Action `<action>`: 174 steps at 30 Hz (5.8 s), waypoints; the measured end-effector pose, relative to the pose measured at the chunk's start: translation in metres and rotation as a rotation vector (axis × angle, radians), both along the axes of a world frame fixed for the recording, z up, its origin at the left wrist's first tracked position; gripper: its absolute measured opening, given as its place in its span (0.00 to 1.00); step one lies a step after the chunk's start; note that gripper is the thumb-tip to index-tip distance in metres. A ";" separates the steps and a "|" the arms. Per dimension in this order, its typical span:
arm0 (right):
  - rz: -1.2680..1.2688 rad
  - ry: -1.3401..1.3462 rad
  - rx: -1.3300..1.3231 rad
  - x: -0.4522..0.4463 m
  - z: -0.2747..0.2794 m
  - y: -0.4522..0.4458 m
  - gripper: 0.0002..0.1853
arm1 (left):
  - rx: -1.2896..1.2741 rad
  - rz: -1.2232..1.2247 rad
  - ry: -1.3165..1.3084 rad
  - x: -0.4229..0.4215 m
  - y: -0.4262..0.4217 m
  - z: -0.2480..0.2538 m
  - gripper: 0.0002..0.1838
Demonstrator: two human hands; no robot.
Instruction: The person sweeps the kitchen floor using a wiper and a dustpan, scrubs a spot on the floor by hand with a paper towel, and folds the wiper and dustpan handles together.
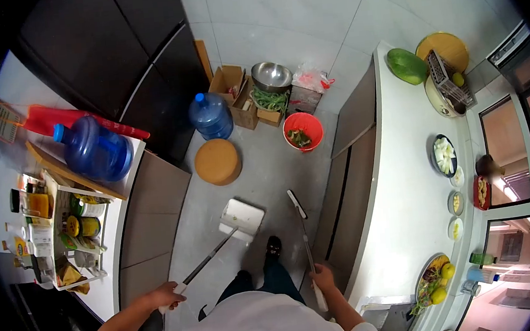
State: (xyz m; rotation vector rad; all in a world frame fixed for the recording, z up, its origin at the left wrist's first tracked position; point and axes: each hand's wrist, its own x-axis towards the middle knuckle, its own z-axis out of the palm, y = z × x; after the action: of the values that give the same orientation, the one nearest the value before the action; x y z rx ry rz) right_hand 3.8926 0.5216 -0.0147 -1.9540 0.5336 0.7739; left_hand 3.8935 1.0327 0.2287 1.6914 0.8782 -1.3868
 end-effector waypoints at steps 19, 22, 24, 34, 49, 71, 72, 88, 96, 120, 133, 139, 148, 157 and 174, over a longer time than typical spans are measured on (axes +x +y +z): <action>-1.104 0.463 0.900 0.027 0.051 -0.005 0.07 | -1.349 1.115 0.176 0.120 -0.154 -0.091 0.22; -1.299 0.446 1.211 0.052 0.080 0.016 0.06 | -1.586 1.273 0.404 0.138 -0.177 -0.119 0.22; -1.323 0.397 1.193 0.077 0.105 0.032 0.07 | -1.603 1.286 0.427 0.148 -0.187 -0.124 0.21; -1.128 0.046 1.010 0.154 0.161 0.059 0.16 | -1.793 1.233 0.593 0.147 -0.206 -0.163 0.25; -0.927 -0.077 0.910 0.177 0.131 0.038 0.30 | -1.984 1.326 0.616 0.141 -0.218 -0.160 0.26; -0.878 -0.076 0.804 0.183 0.142 0.031 0.28 | -2.006 1.264 0.605 0.145 -0.194 -0.153 0.27; -0.873 -0.074 0.805 0.184 0.141 0.032 0.28 | -2.008 1.267 0.600 0.143 -0.193 -0.152 0.27; -0.892 -0.075 0.780 0.191 0.158 0.036 0.26 | -1.948 1.315 0.647 0.144 -0.207 -0.138 0.25; -0.820 -0.115 0.741 0.193 0.155 0.022 0.27 | -1.914 1.290 0.596 0.146 -0.194 -0.136 0.24; -0.707 0.067 0.476 0.110 0.200 0.027 0.28 | -0.843 0.622 -0.019 -0.013 -0.048 0.061 0.16; -0.001 0.215 0.155 0.037 0.152 0.110 0.27 | -0.350 0.550 -0.096 -0.224 0.004 0.051 0.18; 0.587 0.368 0.100 0.011 0.177 0.208 0.23 | -0.243 0.799 -0.179 -0.321 0.001 -0.042 0.14; 1.587 0.008 0.034 -0.036 0.083 0.313 0.20 | -0.134 1.211 -0.218 -0.400 0.022 -0.070 0.10; 2.223 -0.185 -0.222 -0.127 0.125 0.457 0.21 | -0.012 1.467 -0.188 -0.462 0.039 -0.076 0.08; 2.392 0.198 0.059 -0.272 0.026 0.626 0.15 | -0.136 1.607 -0.342 -0.607 0.126 -0.109 0.13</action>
State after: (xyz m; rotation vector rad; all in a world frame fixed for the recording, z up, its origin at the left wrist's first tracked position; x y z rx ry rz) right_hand 3.6209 1.1473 0.0116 -1.5533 -2.1582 2.0973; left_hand 3.2865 1.1587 0.1200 0.5776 1.3534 -0.0341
